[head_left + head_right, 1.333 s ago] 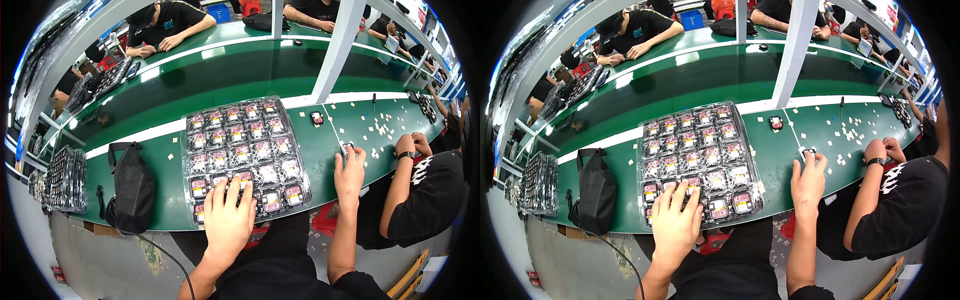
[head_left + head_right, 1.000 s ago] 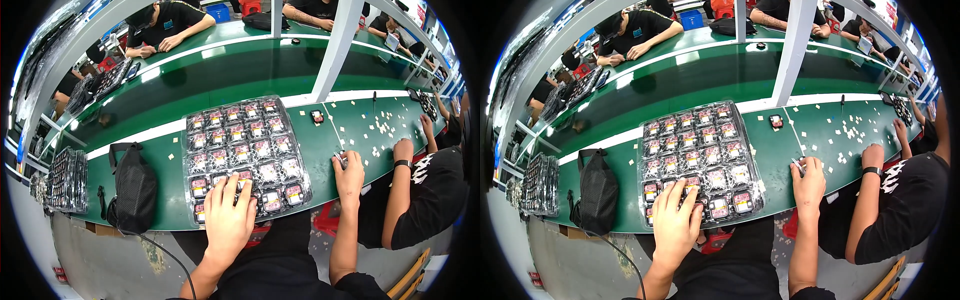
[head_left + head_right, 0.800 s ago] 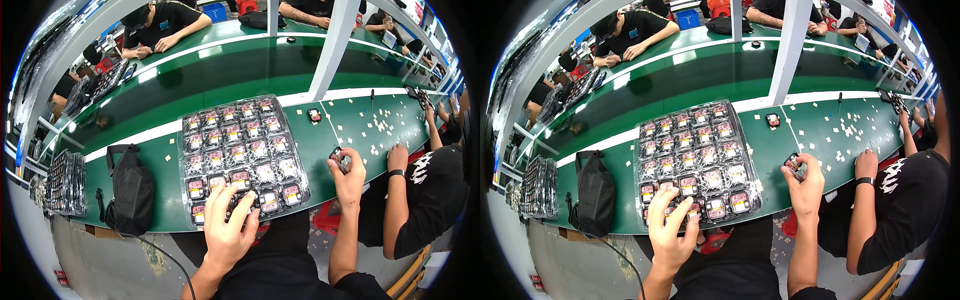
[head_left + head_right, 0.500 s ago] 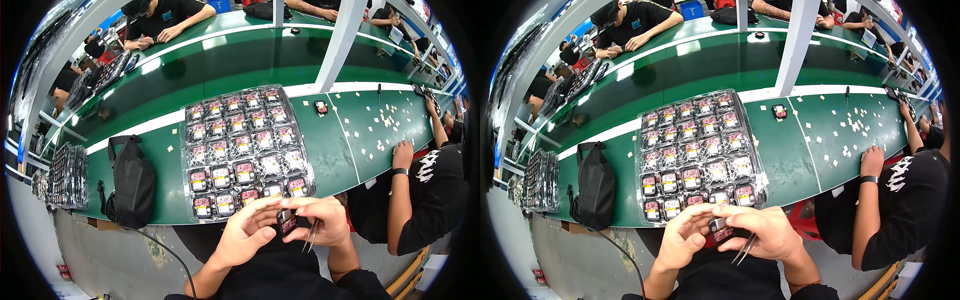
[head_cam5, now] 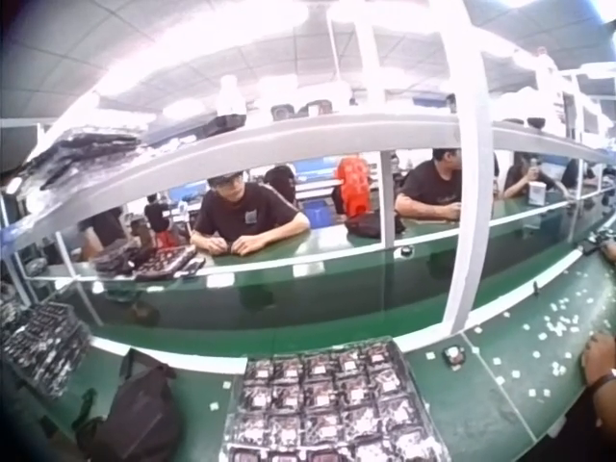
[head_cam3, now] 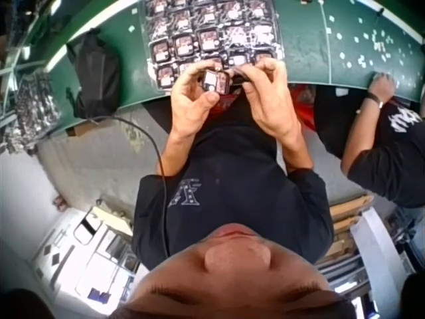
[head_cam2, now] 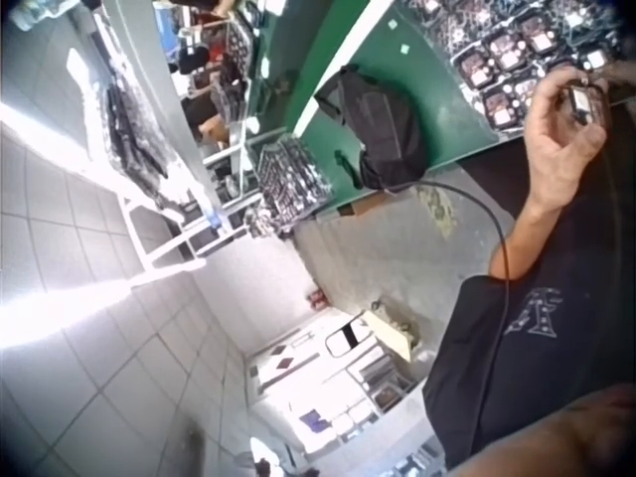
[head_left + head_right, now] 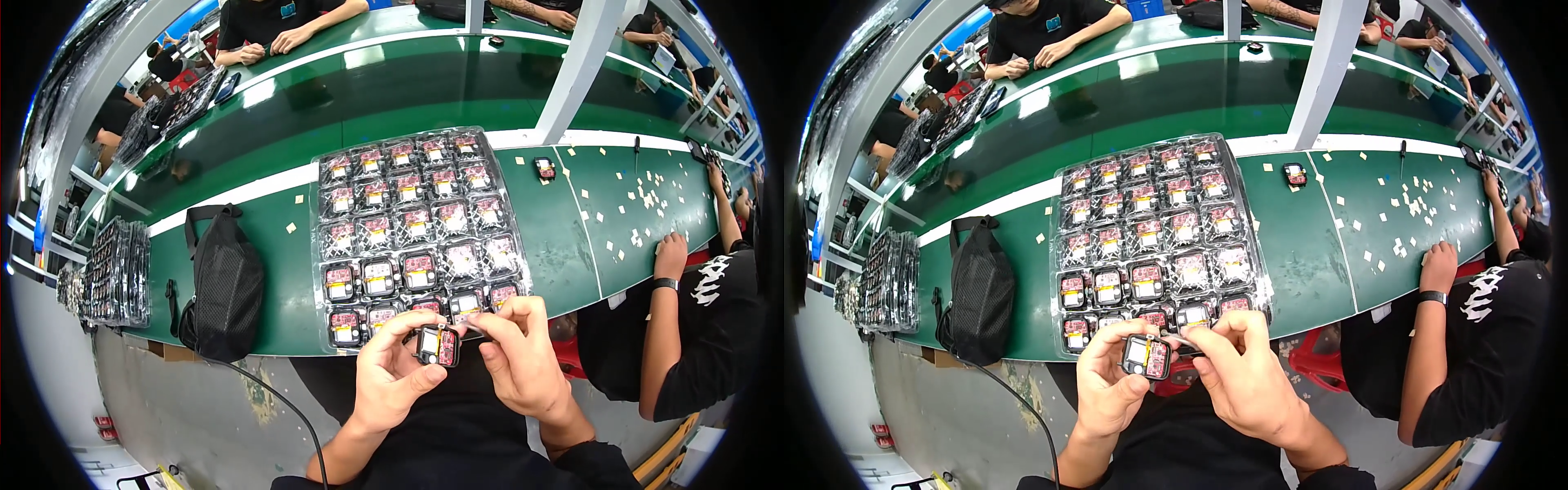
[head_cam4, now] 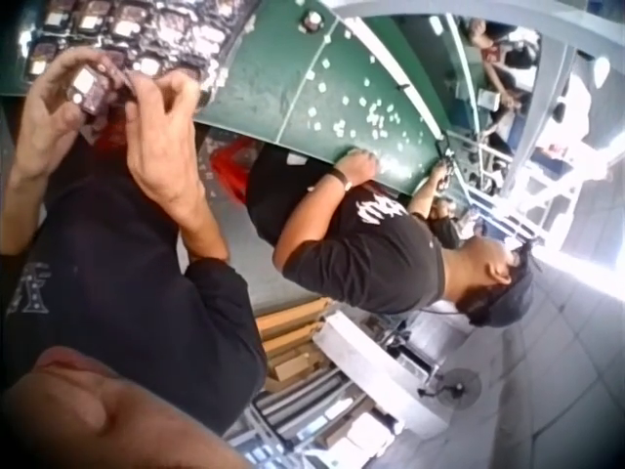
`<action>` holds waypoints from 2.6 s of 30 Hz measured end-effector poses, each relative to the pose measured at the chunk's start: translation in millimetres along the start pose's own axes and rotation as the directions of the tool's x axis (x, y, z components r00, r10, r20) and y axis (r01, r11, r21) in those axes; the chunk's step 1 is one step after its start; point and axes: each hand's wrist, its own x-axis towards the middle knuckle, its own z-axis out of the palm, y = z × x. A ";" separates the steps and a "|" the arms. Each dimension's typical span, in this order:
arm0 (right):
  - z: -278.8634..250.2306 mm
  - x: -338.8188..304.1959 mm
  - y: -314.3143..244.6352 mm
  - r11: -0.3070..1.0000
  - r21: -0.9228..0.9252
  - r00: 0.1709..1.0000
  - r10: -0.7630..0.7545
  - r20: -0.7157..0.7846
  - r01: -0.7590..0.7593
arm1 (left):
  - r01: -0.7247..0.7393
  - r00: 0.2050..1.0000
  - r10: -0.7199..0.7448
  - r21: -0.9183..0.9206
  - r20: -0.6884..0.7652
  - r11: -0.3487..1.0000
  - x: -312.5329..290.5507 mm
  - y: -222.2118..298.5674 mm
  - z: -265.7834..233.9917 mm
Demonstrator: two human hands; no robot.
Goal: Assembling and inspecting small electronic components on a factory production line.
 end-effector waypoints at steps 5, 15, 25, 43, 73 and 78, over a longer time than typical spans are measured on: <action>9.7 3.3 -2.2 0.992 -0.070 0.980 -0.115 -0.160 0.105 | -0.007 1.000 0.007 0.020 0.001 1.000 -0.3 -0.7 0.2; 21.2 5.6 12.9 0.915 -0.285 0.883 -0.367 -0.293 0.285 | -0.015 1.000 0.015 0.000 0.004 1.000 -2.5 1.1 0.9; 18.5 1.8 10.0 0.989 -0.055 0.954 -0.150 -0.261 0.140 | -0.056 0.998 0.055 0.034 0.036 0.998 -2.5 0.5 -2.1; 24.5 -0.9 8.4 0.986 -0.097 0.951 -0.156 -0.268 0.135 | -0.086 0.996 0.084 0.153 0.020 0.985 -4.8 2.2 2.2; 28.4 1.9 14.3 0.938 -0.240 0.899 -0.316 -0.303 0.249 | -0.080 0.997 0.076 0.176 0.032 0.981 -4.9 3.5 -0.9; 29.1 -0.2 14.3 0.952 -0.206 0.910 -0.283 -0.302 0.227 | -0.082 0.996 0.077 0.185 0.033 0.979 -5.2 2.6 -1.4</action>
